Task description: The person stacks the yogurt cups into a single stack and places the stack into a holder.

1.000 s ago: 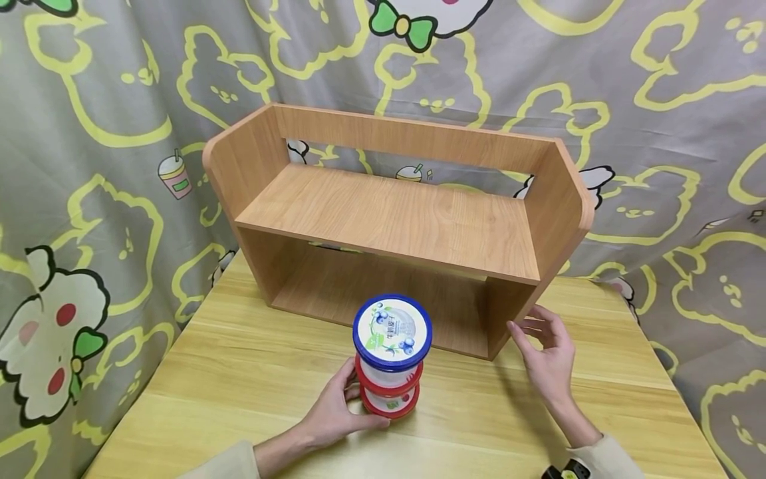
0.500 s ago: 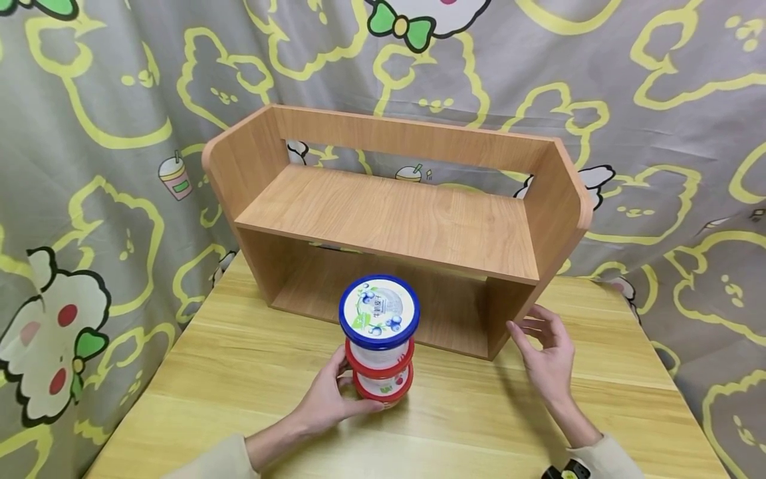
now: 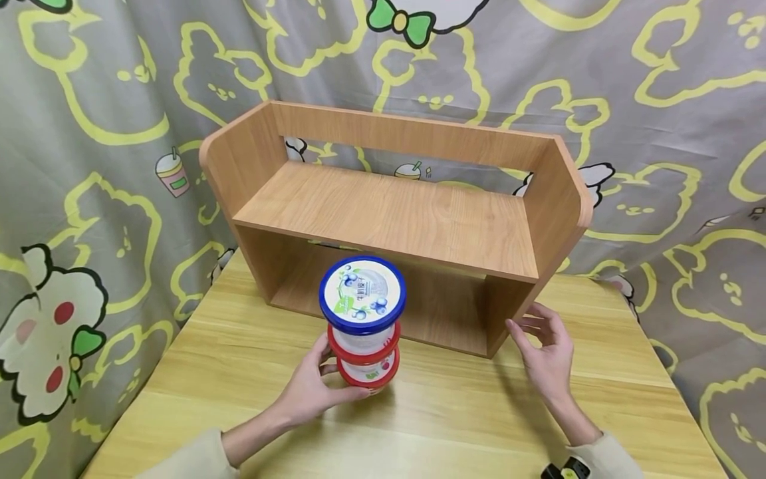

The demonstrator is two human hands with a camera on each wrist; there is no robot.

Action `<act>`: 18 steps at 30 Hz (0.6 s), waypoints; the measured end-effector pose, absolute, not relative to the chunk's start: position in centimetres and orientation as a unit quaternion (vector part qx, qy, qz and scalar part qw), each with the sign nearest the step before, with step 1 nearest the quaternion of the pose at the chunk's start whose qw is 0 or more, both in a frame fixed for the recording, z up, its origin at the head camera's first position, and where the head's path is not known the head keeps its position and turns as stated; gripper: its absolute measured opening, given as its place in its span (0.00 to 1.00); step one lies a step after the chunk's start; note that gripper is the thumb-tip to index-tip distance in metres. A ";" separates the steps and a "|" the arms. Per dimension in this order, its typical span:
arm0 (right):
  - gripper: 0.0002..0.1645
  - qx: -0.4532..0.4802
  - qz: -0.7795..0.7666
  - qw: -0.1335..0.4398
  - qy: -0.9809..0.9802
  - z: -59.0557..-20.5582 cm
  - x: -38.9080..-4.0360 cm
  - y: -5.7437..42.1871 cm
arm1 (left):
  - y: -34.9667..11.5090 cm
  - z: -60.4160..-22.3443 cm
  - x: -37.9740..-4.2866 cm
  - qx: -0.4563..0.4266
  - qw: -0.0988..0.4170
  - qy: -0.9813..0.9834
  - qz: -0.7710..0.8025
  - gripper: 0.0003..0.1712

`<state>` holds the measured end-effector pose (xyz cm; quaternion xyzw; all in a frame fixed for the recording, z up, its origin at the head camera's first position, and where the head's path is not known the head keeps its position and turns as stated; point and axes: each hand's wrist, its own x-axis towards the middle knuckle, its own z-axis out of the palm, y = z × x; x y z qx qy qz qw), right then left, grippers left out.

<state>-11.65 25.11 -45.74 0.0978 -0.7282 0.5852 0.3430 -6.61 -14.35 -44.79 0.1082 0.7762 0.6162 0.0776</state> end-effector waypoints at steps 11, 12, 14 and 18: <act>0.27 0.101 0.586 0.343 -0.727 -45.8 -11.6 25.1 | -15.5 -42.4 -7.3 0.131 0.030 0.793 0.594 0.51; 0.27 0.102 0.586 0.344 -0.727 -45.8 -11.6 25.1 | -15.6 -42.1 -7.4 0.132 0.026 0.795 0.591 0.51; 0.27 0.103 0.585 0.344 -0.727 -45.8 -11.6 25.1 | -15.7 -41.5 -7.6 0.133 0.019 0.797 0.589 0.52; 0.27 0.106 0.583 0.346 -0.728 -45.7 -11.5 25.0 | -16.1 -40.1 -8.0 0.145 0.004 0.796 0.588 0.51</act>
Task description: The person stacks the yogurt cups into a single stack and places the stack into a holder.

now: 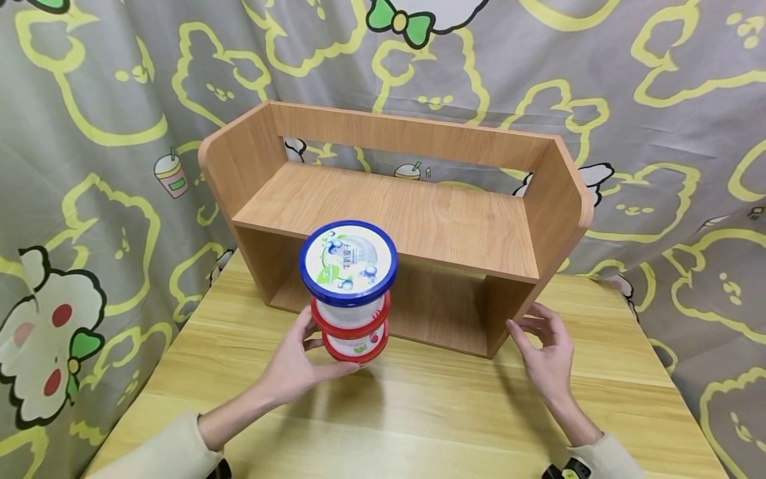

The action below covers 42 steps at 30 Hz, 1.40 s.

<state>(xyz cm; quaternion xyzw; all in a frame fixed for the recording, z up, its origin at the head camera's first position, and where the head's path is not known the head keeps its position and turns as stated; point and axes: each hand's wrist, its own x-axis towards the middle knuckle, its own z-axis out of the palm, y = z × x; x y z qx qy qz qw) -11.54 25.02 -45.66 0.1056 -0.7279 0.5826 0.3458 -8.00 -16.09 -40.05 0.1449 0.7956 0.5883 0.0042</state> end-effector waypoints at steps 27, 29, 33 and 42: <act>0.27 0.088 0.568 0.338 -0.745 -45.7 -11.5 25.3 | -17.4 -32.6 -9.9 0.207 -0.065 0.797 0.564 0.44; 0.27 0.086 0.568 0.338 -0.746 -45.8 -11.5 25.3 | -17.6 -32.2 -10.0 0.207 -0.068 0.799 0.561 0.44; 0.27 0.089 0.566 0.343 -0.745 -45.7 -11.5 25.2 | -17.8 -31.4 -10.3 0.207 -0.073 0.803 0.554 0.43; 0.27 0.098 0.569 0.347 -0.739 -45.6 -11.4 25.1 | -18.0 -29.5 -10.6 0.207 -0.079 0.807 0.546 0.44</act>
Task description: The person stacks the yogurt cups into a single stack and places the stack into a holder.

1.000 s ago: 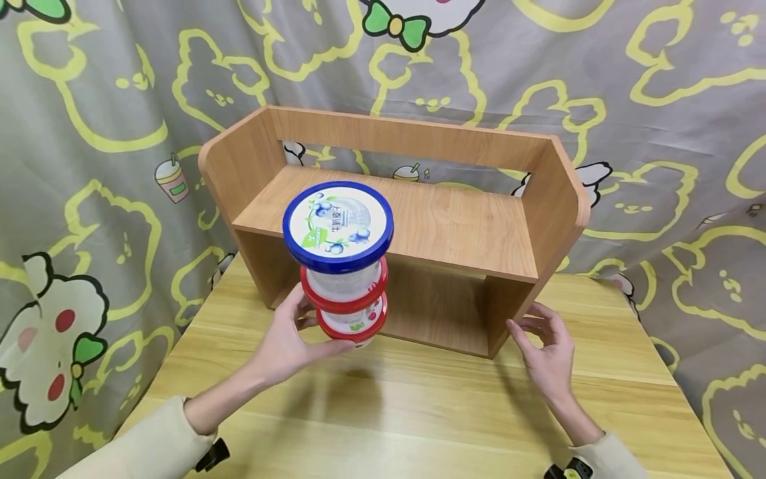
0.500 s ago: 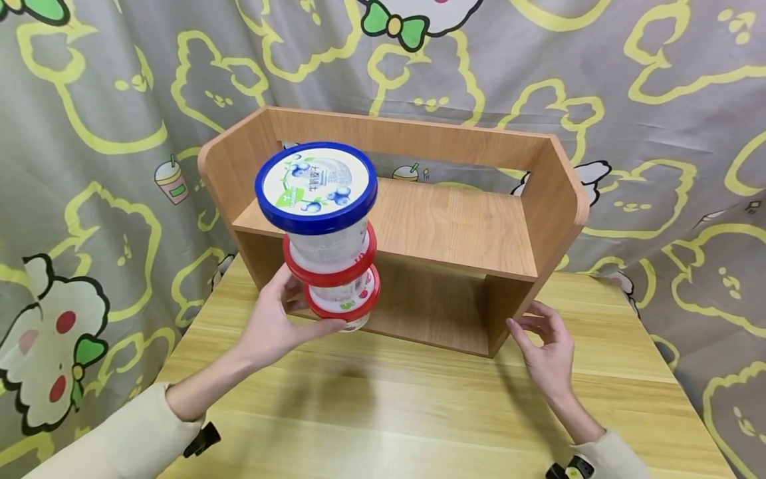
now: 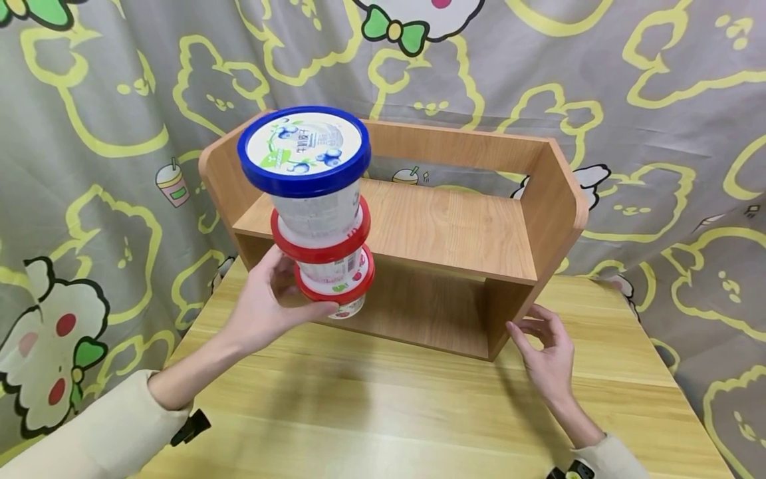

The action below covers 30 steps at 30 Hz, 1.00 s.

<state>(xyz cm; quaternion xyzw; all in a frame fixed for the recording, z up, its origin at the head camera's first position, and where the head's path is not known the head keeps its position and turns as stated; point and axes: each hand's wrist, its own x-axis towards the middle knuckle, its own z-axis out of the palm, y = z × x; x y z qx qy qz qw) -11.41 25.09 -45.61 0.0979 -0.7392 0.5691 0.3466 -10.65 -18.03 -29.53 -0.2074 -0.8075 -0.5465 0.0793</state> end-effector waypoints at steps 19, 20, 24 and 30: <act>0.26 0.094 0.567 0.345 -0.742 -45.6 -11.4 25.2 | -18.2 -27.1 -12.4 -0.216 0.085 -0.798 -0.556 0.43; 0.26 0.094 0.567 0.345 -0.742 -45.6 -11.4 25.2 | -18.3 -26.9 -12.4 -0.214 0.086 -0.800 -0.555 0.43; 0.26 0.091 0.567 0.343 -0.743 -45.6 -11.4 25.2 | -18.5 -26.4 -12.7 -0.205 0.089 -0.805 -0.549 0.43; 0.27 0.091 0.568 0.343 -0.743 -45.6 -11.4 25.1 | -18.4 -25.8 -13.1 -0.196 0.095 -0.811 -0.543 0.43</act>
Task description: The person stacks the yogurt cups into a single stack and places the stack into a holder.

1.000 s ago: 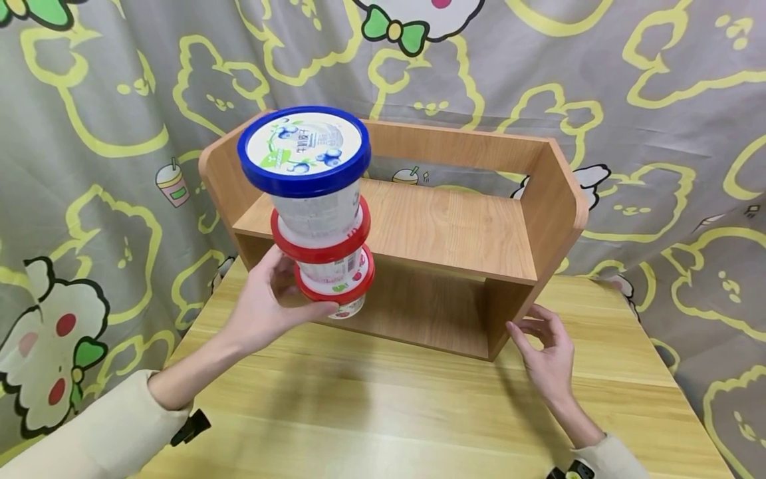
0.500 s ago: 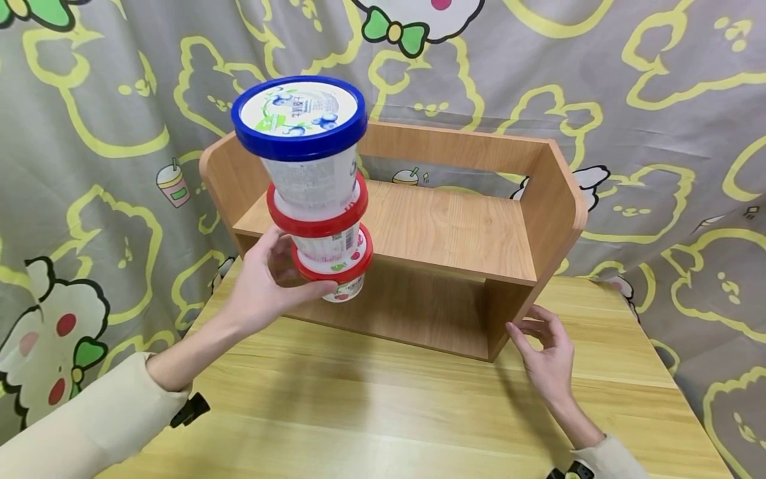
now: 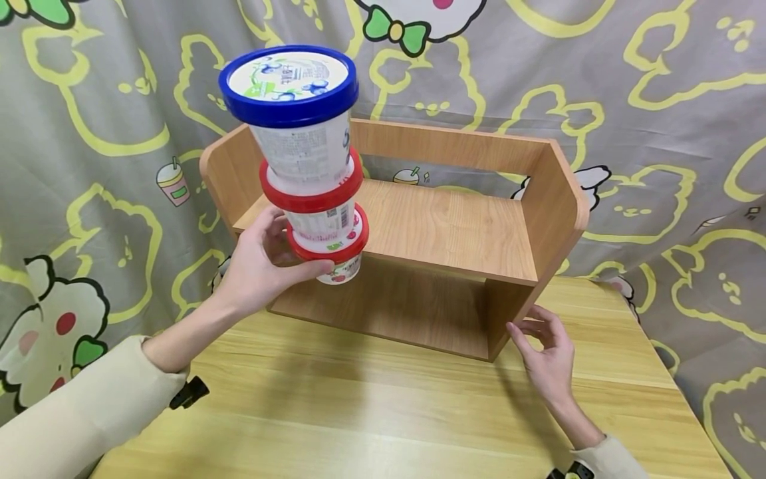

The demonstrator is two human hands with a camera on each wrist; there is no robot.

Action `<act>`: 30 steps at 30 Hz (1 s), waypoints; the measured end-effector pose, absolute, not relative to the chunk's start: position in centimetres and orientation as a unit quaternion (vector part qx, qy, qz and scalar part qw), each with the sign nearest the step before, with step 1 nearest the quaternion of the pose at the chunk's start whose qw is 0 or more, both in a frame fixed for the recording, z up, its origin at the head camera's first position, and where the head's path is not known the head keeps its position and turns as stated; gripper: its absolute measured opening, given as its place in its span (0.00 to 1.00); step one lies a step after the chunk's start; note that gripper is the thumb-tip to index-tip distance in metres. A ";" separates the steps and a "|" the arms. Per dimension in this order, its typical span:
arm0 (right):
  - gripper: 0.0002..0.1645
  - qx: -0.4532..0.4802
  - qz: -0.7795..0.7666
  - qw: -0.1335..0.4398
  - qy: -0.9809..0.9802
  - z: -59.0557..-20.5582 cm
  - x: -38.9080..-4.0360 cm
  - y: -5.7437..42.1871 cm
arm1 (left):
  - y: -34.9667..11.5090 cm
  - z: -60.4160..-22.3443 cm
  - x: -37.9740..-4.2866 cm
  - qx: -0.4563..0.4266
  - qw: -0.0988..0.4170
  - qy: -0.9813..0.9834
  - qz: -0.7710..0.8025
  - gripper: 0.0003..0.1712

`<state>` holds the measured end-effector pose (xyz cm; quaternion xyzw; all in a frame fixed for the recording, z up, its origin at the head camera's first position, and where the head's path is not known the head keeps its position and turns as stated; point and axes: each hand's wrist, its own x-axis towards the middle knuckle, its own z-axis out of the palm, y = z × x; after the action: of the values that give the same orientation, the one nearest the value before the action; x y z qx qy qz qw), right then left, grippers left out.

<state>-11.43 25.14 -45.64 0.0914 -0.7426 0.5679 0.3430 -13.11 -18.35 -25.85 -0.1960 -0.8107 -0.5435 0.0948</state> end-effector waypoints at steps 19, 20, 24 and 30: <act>0.27 0.099 0.576 0.349 -0.733 -45.8 -11.5 25.0 | -17.5 -25.5 -15.1 -0.173 0.090 -0.807 -0.557 0.43; 0.27 0.100 0.574 0.350 -0.734 -45.8 -11.4 25.0 | -17.5 -25.5 -15.3 -0.175 0.091 -0.805 -0.560 0.43; 0.27 0.102 0.565 0.350 -0.740 -45.7 -11.3 25.0 | -17.6 -25.9 -15.7 -0.173 0.097 -0.802 -0.564 0.43; 0.28 0.100 0.568 0.349 -0.738 -45.7 -11.3 25.0 | -17.7 -26.0 -16.2 -0.166 0.102 -0.808 -0.555 0.43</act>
<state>-11.28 24.98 -45.67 0.0998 -0.7383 0.5684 0.3490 -16.23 -17.66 -26.04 -0.1662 -0.8085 -0.5553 0.1019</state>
